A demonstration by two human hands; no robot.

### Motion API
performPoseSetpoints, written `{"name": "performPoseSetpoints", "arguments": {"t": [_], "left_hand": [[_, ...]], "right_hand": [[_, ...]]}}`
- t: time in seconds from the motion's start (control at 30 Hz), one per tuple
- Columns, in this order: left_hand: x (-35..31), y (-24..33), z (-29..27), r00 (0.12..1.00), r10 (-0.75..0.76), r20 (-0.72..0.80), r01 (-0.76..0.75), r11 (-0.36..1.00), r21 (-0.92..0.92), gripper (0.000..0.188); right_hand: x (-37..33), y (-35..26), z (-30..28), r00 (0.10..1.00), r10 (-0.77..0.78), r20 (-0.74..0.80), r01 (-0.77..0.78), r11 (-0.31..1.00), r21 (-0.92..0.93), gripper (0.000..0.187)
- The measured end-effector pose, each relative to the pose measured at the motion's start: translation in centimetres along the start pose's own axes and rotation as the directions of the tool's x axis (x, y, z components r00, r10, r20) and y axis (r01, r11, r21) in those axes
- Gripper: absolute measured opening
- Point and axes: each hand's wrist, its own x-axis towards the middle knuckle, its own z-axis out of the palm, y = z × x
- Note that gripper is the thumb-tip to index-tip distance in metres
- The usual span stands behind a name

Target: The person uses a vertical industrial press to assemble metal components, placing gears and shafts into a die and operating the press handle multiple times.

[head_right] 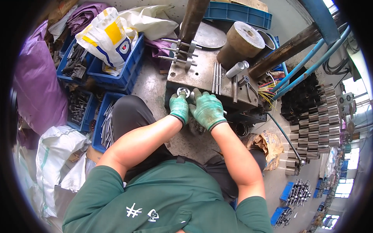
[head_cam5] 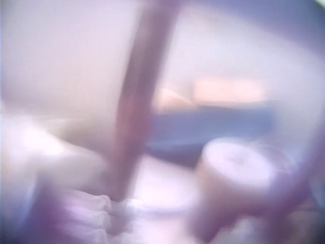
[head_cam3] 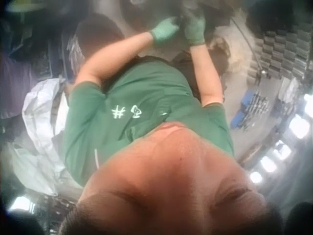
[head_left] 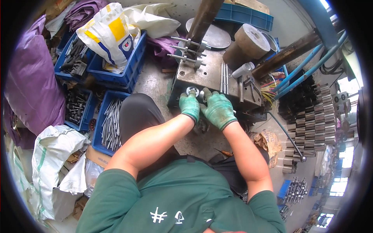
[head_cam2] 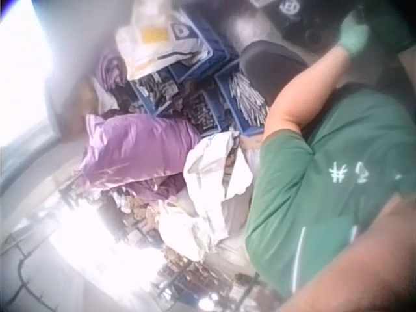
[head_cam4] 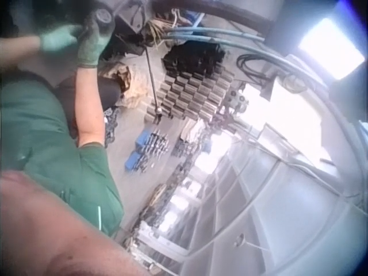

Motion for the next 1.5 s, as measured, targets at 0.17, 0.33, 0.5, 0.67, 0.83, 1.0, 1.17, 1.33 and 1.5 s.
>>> {"name": "performPoseSetpoints", "arguments": {"t": [0.17,0.33,0.5,0.67,0.83,1.0,1.17,1.33,1.5], "left_hand": [[-1.7,1.8,0.4,0.992,-0.129,0.013,0.129,0.991,-0.03,0.029],[-1.6,-0.6,0.2,0.995,-0.091,0.026,0.093,0.993,-0.078,0.028],[-4.3,-4.4,-0.8,0.864,-0.271,0.425,0.152,0.944,0.292,0.039],[-8.4,-4.0,1.3,0.541,-0.226,0.81,-0.471,0.718,0.514,0.045],[-8.8,-3.8,3.2,0.524,-0.233,0.82,-0.414,0.771,0.483,0.036],[-9.4,-4.1,5.5,0.462,-0.421,0.781,-0.193,0.812,0.551,0.03],[-10.4,-5.9,5.5,0.454,-0.605,0.654,0.168,0.779,0.605,0.021],[-9.8,-7.7,6.1,0.443,-0.662,0.605,0.321,0.747,0.582,0.018],[-10.6,-5.3,7.0,0.437,-0.659,0.612,0.324,0.75,0.577,0.019]], "right_hand": [[-4.3,2.6,5.3,0.965,0.259,-0.048,-0.179,0.781,0.598,0.077],[-7.4,4.1,8.7,0.924,0.38,-0.047,-0.068,0.284,0.956,0.065],[-8.8,7.1,5.3,0.924,0.378,0.058,0.081,-0.342,0.936,0.056],[-8.1,7.4,4.1,0.885,0.449,-0.123,0.282,-0.305,0.91,0.058],[-7.2,8.7,2.4,0.862,0.482,-0.158,0.276,-0.183,0.944,0.053],[-5.7,11.4,-1.6,0.693,0.487,-0.532,0.4,0.354,0.845,0.058],[-2.5,15.8,-8.8,0.703,0.438,-0.56,0.311,0.519,0.796,0.068],[1.3,18.0,-15.0,0.78,0.416,-0.468,0.197,0.546,0.814,0.071],[5.6,20.3,-17.8,0.785,0.301,-0.542,0.208,0.695,0.688,0.065]]}}
